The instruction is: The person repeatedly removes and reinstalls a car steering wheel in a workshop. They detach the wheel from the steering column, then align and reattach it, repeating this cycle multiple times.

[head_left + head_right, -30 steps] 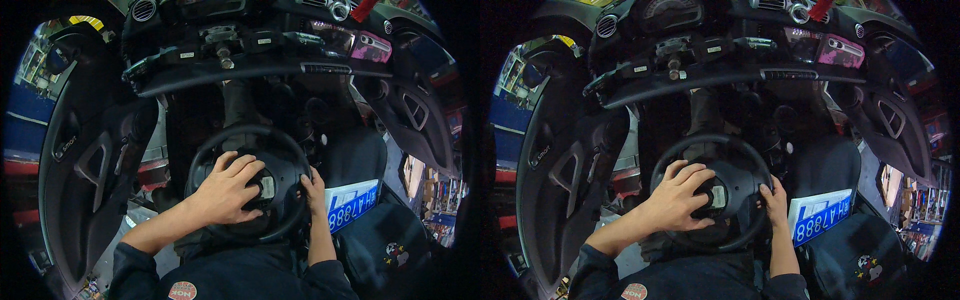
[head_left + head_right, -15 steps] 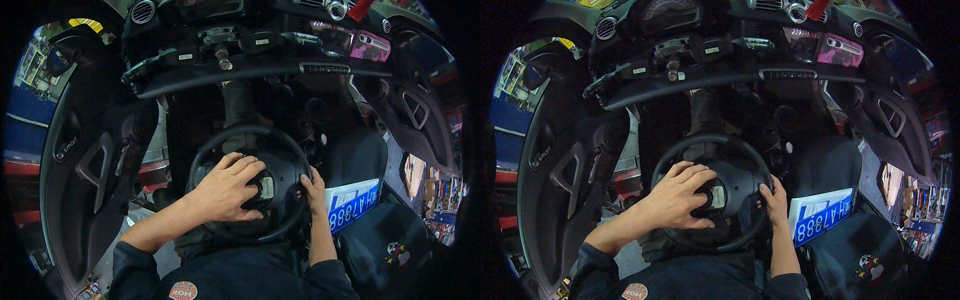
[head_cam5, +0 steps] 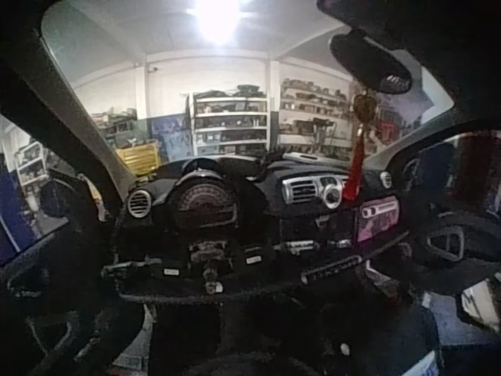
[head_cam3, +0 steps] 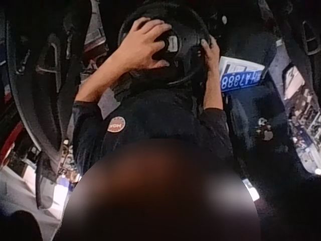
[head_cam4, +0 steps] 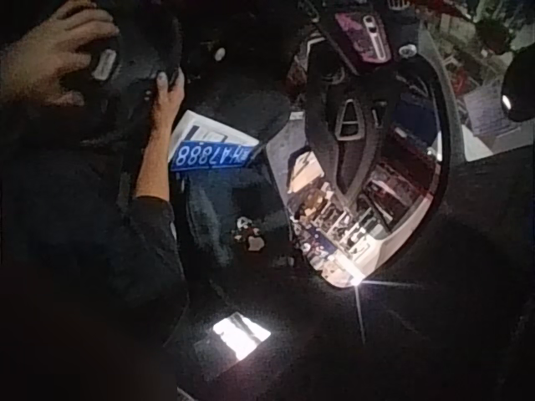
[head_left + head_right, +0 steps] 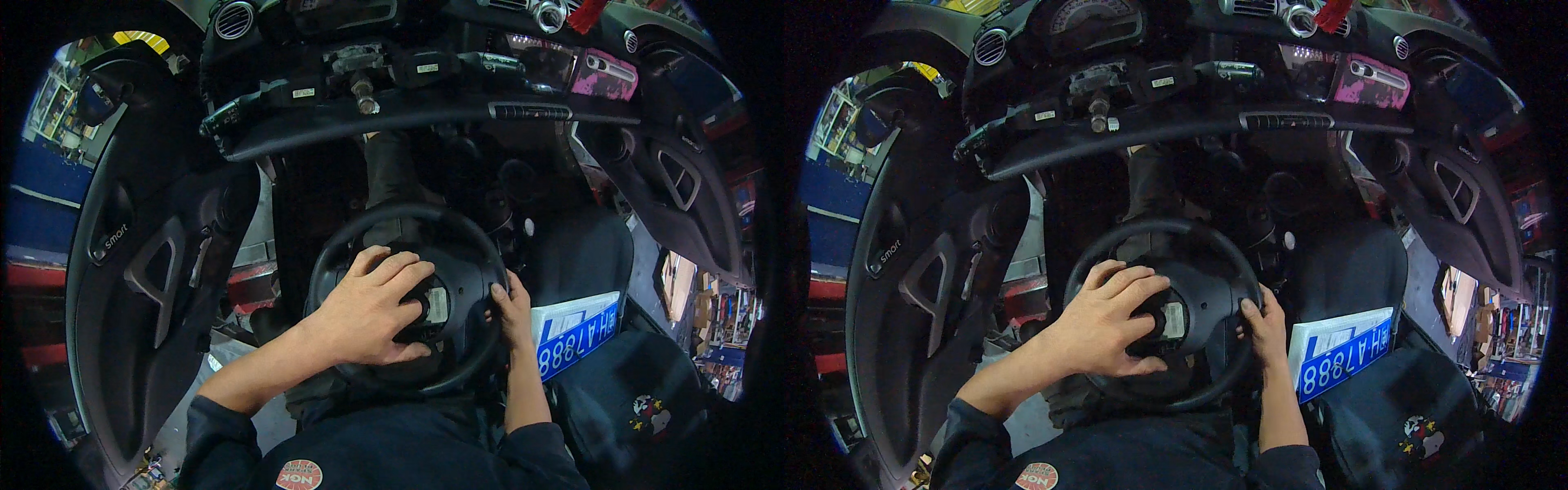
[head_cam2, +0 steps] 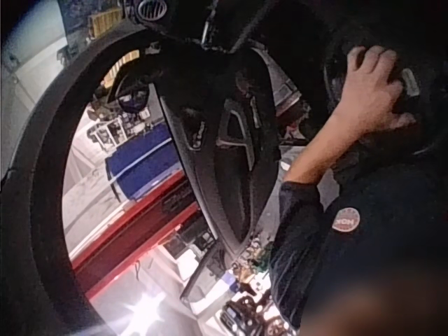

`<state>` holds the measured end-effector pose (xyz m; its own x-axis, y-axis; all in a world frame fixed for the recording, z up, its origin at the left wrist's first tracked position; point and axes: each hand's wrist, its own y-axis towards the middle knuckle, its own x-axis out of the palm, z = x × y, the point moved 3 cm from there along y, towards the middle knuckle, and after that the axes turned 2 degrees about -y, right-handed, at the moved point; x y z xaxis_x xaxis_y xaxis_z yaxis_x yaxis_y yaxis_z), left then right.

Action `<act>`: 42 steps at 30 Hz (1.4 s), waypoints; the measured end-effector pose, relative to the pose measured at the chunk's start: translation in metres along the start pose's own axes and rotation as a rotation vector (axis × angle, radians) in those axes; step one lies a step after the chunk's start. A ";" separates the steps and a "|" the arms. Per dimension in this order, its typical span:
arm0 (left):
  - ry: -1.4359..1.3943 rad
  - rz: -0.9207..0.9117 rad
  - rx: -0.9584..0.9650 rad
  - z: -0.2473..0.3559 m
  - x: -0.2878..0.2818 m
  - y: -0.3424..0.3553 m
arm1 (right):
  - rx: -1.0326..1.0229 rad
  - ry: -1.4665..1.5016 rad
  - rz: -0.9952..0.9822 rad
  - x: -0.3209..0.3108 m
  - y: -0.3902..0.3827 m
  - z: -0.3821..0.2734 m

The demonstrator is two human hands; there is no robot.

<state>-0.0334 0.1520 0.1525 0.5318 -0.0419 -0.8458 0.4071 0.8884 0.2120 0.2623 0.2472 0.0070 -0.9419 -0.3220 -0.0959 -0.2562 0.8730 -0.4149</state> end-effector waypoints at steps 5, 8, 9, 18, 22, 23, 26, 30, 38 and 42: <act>-0.089 0.143 -0.008 0.001 -0.012 -0.009 | 0.018 -0.003 0.000 -0.001 0.001 0.001; -0.169 0.318 -0.052 -0.008 -0.019 -0.034 | 0.010 0.002 0.007 -0.002 0.000 0.001; -0.183 0.385 -0.078 -0.012 -0.020 -0.047 | 0.005 0.005 0.008 -0.002 0.000 0.001; -0.446 0.770 -0.758 -0.046 0.061 -0.184 | -0.007 0.014 -0.003 0.001 -0.001 -0.002; -0.592 0.747 -1.000 -0.052 0.104 -0.214 | -0.029 -0.011 -0.001 0.000 -0.001 -0.005; -0.534 0.704 -0.990 -0.053 0.109 -0.216 | -0.037 -0.009 -0.005 0.000 -0.001 -0.004; -0.321 0.550 -0.947 -0.053 0.116 -0.215 | -0.033 -0.009 -0.016 -0.004 0.002 0.003; -0.105 0.512 -0.690 -0.059 0.120 -0.205 | -0.080 0.028 -0.044 -0.016 0.011 0.014; -0.316 0.505 -0.655 -0.105 0.146 -0.214 | -0.334 -0.558 0.088 -0.044 0.012 0.022; -0.284 0.433 -0.600 -0.113 0.143 -0.209 | -0.634 -0.728 0.095 -0.037 0.012 0.025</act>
<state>-0.1266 0.0126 -0.0679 0.7536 0.3204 -0.5740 -0.3059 0.9438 0.1253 0.2998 0.2602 -0.0173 -0.6544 -0.2018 -0.7287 -0.4565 0.8737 0.1680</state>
